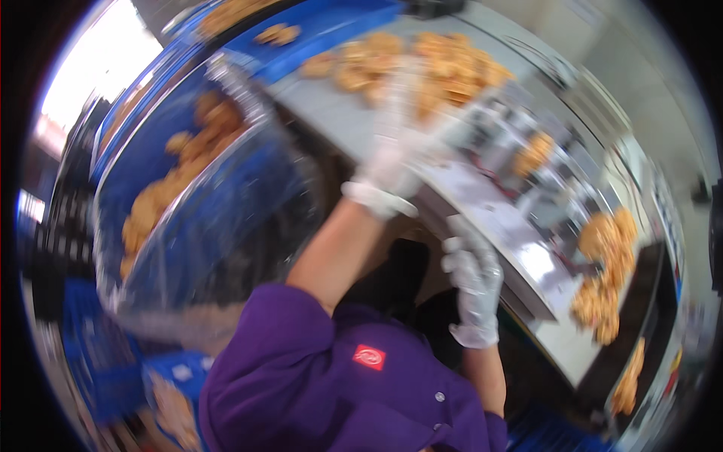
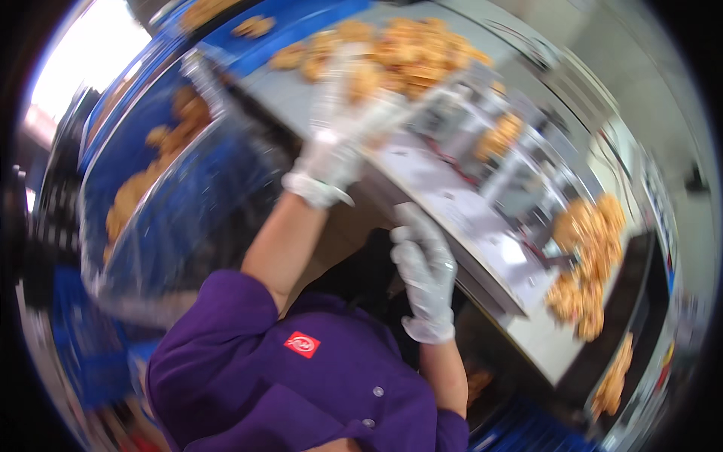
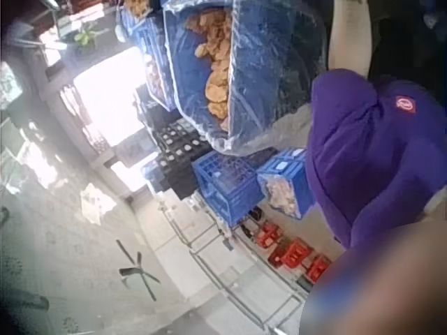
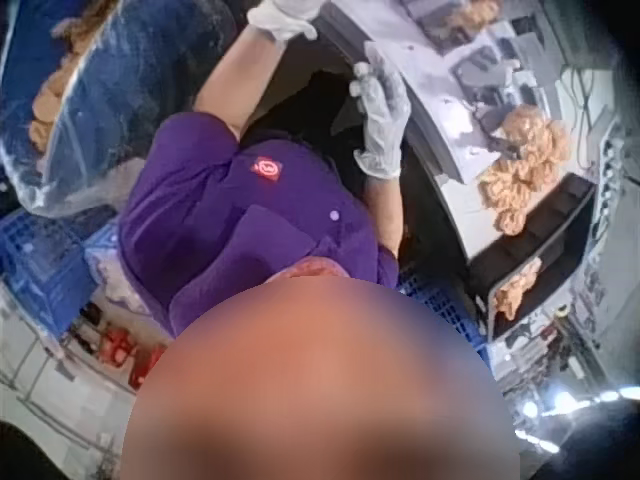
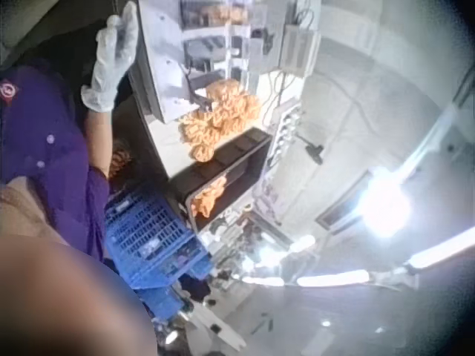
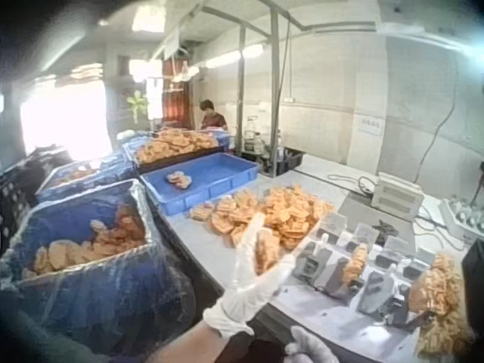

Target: Testing and inspecting plastic toy components on a factory assembly line fixture.

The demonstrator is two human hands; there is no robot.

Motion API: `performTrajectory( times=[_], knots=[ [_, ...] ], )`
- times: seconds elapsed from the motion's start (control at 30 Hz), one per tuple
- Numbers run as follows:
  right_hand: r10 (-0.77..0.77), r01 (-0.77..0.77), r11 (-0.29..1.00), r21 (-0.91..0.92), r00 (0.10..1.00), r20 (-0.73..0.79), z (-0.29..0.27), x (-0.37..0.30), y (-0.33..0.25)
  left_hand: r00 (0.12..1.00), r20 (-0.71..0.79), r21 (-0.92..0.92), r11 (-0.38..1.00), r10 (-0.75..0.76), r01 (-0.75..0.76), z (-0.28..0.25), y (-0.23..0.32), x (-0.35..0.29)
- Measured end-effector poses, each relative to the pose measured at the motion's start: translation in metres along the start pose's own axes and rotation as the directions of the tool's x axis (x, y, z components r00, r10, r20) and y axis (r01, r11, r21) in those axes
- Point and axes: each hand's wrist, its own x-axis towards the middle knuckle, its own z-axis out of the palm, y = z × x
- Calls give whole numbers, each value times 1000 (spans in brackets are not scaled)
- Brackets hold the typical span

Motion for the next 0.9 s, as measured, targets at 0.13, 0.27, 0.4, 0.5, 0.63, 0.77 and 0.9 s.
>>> performTrajectory(
  times=[0.13, 0.27, 0.4, 0.5, 0.63, 0.77, 0.9],
  knots=[
    [27, 34, 719, 694, 997, -77, 2, -4, -2, 906, 341, 706, 568, 251, -423, 83, -11, -51],
    [-37, 40, 732, 680, 999, -19, -5, 1, 26, 903, 427, 828, 381, 46, -412, 78, 4, -86],
    [-114, -404, 372, 836, 874, 473, 16, 2, 21, 971, 171, 825, 513, 168, -235, 21, 26, -168],
    [-88, -476, 448, 757, 819, 567, 22, 15, 18, 784, -589, 538, 629, -196, 561, -26, 49, -287],
    [-93, -484, 442, 755, 813, 575, 15, 16, 25, 53, -996, -62, 993, -68, 100, -113, 33, -385],
    [-103, -498, 423, 757, 803, 587, 11, 7, 31, 144, -978, 110, 956, 153, -273, -121, 94, -332],
    [-72, -468, 426, 774, 835, 545, 8, -5, 32, -49, -932, 355, 879, 359, -318, -188, 147, -355]
  ],
)
